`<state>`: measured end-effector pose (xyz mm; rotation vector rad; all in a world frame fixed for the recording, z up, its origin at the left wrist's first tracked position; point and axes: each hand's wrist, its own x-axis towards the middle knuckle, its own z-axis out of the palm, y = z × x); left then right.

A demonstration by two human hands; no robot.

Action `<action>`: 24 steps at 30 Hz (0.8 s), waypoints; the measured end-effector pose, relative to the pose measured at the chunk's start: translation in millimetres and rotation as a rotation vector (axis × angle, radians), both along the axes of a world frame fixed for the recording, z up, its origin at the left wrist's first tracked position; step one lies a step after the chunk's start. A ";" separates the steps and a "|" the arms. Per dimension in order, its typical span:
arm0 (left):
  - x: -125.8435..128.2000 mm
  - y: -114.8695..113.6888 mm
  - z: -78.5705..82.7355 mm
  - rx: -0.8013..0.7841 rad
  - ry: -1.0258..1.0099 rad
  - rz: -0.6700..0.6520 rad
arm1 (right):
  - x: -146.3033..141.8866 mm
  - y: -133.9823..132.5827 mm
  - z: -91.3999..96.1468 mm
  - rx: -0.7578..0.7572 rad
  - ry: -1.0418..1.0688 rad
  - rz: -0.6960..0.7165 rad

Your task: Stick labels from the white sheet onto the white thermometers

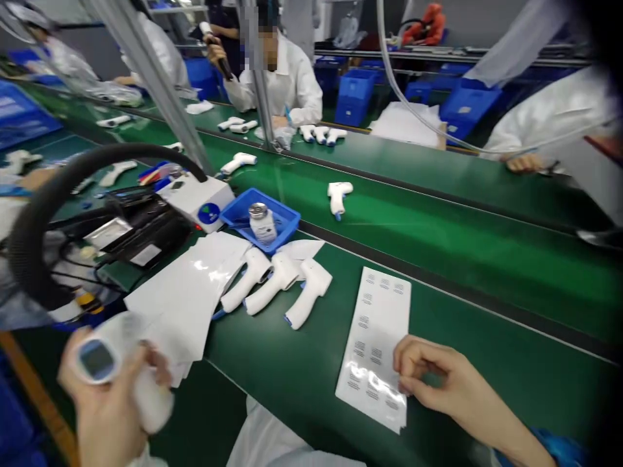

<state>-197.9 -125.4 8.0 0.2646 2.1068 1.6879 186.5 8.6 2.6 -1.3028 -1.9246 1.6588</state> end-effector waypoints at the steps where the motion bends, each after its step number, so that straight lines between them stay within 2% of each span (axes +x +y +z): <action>1: 28.3 5.3 1.4 0.040 -0.183 -0.174 | -0.9 0.1 1.8 -0.036 0.017 0.004; 4: 113.4 29.8 -2.9 -0.023 -0.798 -0.710 | 1.0 -0.4 5.1 -0.120 0.087 0.005; 6: 158.6 51.8 -14.0 -0.059 -1.019 -1.071 | 6.0 -2.7 5.3 -0.163 0.141 0.009; 7: 176.1 63.7 -21.4 -0.039 -1.021 -1.131 | 9.0 -4.6 4.7 -0.190 0.166 0.018; 10: 210.1 97.8 -45.3 0.052 -0.809 -1.176 | 16.0 -11.9 0.4 -0.282 0.206 0.046; 13: 225.2 122.1 -62.5 0.097 -0.580 -1.237 | 15.3 -16.0 -5.0 -0.306 0.203 0.051; 18: 231.5 134.1 -69.9 0.173 -0.340 -1.210 | 3.1 -3.8 -5.3 -0.070 0.153 -0.059; 20: 231.1 133.1 -69.9 0.203 -0.353 -1.217 | -1.3 4.8 -3.7 0.042 0.141 -0.123; 24: 229.7 130.7 -71.6 0.160 -0.458 -1.285 | -8.1 19.4 -4.3 0.256 0.046 -0.200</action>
